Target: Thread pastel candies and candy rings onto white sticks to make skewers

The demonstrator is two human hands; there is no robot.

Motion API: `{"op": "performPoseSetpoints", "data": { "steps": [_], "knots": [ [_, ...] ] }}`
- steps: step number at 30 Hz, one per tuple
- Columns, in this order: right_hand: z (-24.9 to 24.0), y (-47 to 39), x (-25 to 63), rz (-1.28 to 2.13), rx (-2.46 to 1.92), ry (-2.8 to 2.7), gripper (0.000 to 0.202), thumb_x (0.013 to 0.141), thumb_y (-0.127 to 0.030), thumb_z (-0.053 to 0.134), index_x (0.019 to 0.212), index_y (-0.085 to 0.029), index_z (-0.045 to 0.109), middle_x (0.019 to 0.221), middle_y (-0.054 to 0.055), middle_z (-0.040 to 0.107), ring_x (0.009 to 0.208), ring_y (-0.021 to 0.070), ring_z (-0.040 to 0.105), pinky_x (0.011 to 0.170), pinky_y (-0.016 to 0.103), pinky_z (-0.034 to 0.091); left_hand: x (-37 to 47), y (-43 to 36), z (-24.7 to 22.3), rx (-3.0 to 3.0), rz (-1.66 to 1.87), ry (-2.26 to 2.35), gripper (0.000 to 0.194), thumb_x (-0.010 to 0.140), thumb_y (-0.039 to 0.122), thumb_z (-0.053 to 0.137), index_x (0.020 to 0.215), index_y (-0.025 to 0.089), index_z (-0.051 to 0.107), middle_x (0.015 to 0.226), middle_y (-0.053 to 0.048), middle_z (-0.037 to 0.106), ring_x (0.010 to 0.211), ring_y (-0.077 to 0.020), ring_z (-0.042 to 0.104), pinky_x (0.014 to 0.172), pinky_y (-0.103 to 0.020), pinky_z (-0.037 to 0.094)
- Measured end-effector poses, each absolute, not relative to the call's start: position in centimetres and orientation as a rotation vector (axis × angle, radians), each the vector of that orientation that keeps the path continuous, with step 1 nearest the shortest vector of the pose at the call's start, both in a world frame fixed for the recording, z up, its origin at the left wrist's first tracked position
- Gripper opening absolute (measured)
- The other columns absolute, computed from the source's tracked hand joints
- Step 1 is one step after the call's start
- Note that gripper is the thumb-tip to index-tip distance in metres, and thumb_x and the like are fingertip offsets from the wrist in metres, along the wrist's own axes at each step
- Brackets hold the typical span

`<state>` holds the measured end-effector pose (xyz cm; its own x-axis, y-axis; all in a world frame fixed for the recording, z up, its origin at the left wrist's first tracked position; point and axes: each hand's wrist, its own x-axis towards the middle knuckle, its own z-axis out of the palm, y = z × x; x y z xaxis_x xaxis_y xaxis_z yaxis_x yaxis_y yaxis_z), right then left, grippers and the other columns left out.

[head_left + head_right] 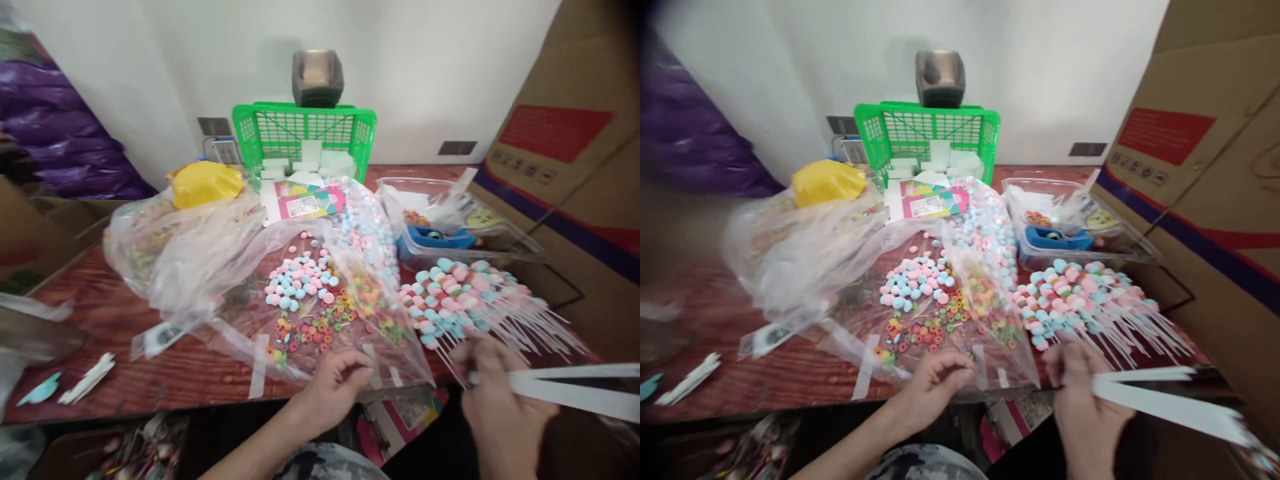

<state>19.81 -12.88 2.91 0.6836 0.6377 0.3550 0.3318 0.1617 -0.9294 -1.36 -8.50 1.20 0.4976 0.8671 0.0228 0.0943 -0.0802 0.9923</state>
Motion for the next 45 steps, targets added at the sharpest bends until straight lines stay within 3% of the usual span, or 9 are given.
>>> {"op": "performPoseSetpoints", "data": {
  "steps": [3, 6, 11, 16, 20, 25, 32, 37, 45],
  "knots": [
    [-0.8, -11.0, 16.2, 0.498, -1.420, -0.996, 0.030, 0.084, -0.042, 0.060, 0.091, -0.015, 0.070, 0.058, 0.001, 0.060, 0.051, 0.0139, 0.054, 0.049, 0.026, 0.046, -1.0, -8.2, 1.4, 1.768, 0.710, 0.809, 0.018, 0.085, 0.021, 0.056, 0.082, 0.016, 0.072, 0.075, -0.003, 0.067, 0.069, -0.0136, 0.058, 0.067, -0.023, 0.044],
    [-3.8, -9.6, 15.5, 0.500, -1.457, -1.234, 0.031, 0.081, -0.044, 0.060, 0.086, -0.016, 0.074, 0.074, 0.007, 0.072, 0.068, 0.0209, 0.065, 0.064, 0.032, 0.055, -2.3, -5.8, 1.7, 1.926, 0.727, 0.943, 0.020, 0.087, 0.021, 0.053, 0.079, 0.015, 0.070, 0.071, -0.001, 0.065, 0.067, -0.0128, 0.057, 0.065, -0.023, 0.043],
    [-5.7, -9.4, 16.3, 0.554, -1.443, -1.448, 0.033, 0.087, -0.034, 0.053, 0.111, -0.020, 0.070, 0.104, 0.009, 0.073, 0.096, 0.0254, 0.068, 0.085, 0.040, 0.056, -4.5, 0.9, 2.0, 2.208, 0.788, 1.361, 0.022, 0.089, 0.022, 0.049, 0.079, 0.013, 0.067, 0.071, -0.004, 0.062, 0.069, -0.0164, 0.057, 0.067, -0.028, 0.042],
    [-5.6, -9.2, 16.1, 0.583, -1.383, -1.638, 0.043, 0.087, -0.022, 0.049, 0.129, -0.023, 0.059, 0.129, 0.005, 0.062, 0.120, 0.0232, 0.057, 0.105, 0.044, 0.044, -2.9, 3.8, 0.8, 2.350, 0.711, 1.451, 0.011, 0.083, 0.016, 0.055, 0.082, 0.013, 0.065, 0.087, -0.011, 0.060, 0.083, -0.0247, 0.056, 0.075, -0.036, 0.040],
    [-5.5, -9.1, 16.0, 0.608, -1.348, -1.535, 0.036, 0.092, -0.027, 0.046, 0.121, -0.022, 0.066, 0.122, 0.007, 0.066, 0.114, 0.0221, 0.062, 0.100, 0.039, 0.050, -2.1, 3.6, -0.6, 2.417, 0.682, 1.436, 0.021, 0.085, 0.013, 0.048, 0.070, 0.015, 0.062, 0.084, -0.011, 0.059, 0.082, -0.0238, 0.055, 0.077, -0.037, 0.041],
    [-4.8, -9.2, 16.0, 0.677, -1.317, -1.540, 0.039, 0.093, -0.027, 0.045, 0.129, -0.023, 0.059, 0.128, 0.006, 0.062, 0.118, 0.0218, 0.059, 0.103, 0.040, 0.046, -3.1, 3.0, -0.5, 2.375, 0.784, 1.357, 0.013, 0.084, 0.019, 0.053, 0.076, 0.017, 0.064, 0.083, -0.007, 0.062, 0.083, -0.0199, 0.056, 0.079, -0.035, 0.044],
    [-5.2, -9.2, 15.7, 0.519, -1.348, -1.419, 0.032, 0.091, -0.025, 0.048, 0.113, -0.019, 0.069, 0.106, 0.008, 0.073, 0.097, 0.0233, 0.070, 0.087, 0.036, 0.056, -2.6, -0.2, 2.5, 1.342, 0.931, 1.078, 0.032, 0.077, 0.042, 0.066, 0.094, 0.015, 0.065, 0.074, -0.002, 0.063, 0.055, -0.0115, 0.055, 0.048, -0.023, 0.045],
    [-6.5, -9.5, 16.1, 0.396, -1.331, -1.454, 0.027, 0.086, -0.020, 0.052, 0.104, -0.019, 0.072, 0.094, 0.008, 0.075, 0.085, 0.0227, 0.071, 0.080, 0.036, 0.058, -2.6, -0.9, 1.1, 1.497, 1.043, 1.101, 0.023, 0.079, 0.036, 0.065, 0.090, 0.016, 0.070, 0.083, -0.005, 0.067, 0.073, -0.0161, 0.062, 0.070, -0.030, 0.052],
    [-5.8, -9.4, 16.2, 0.529, -1.266, -1.578, 0.029, 0.084, -0.016, 0.049, 0.102, -0.020, 0.072, 0.092, 0.006, 0.074, 0.087, 0.0210, 0.070, 0.079, 0.032, 0.057, -5.1, 1.2, -0.5, 2.215, 1.064, 1.418, 0.014, 0.080, 0.020, 0.061, 0.086, 0.019, 0.074, 0.111, -0.011, 0.062, 0.108, -0.0268, 0.057, 0.095, -0.046, 0.046]
  ]
}}
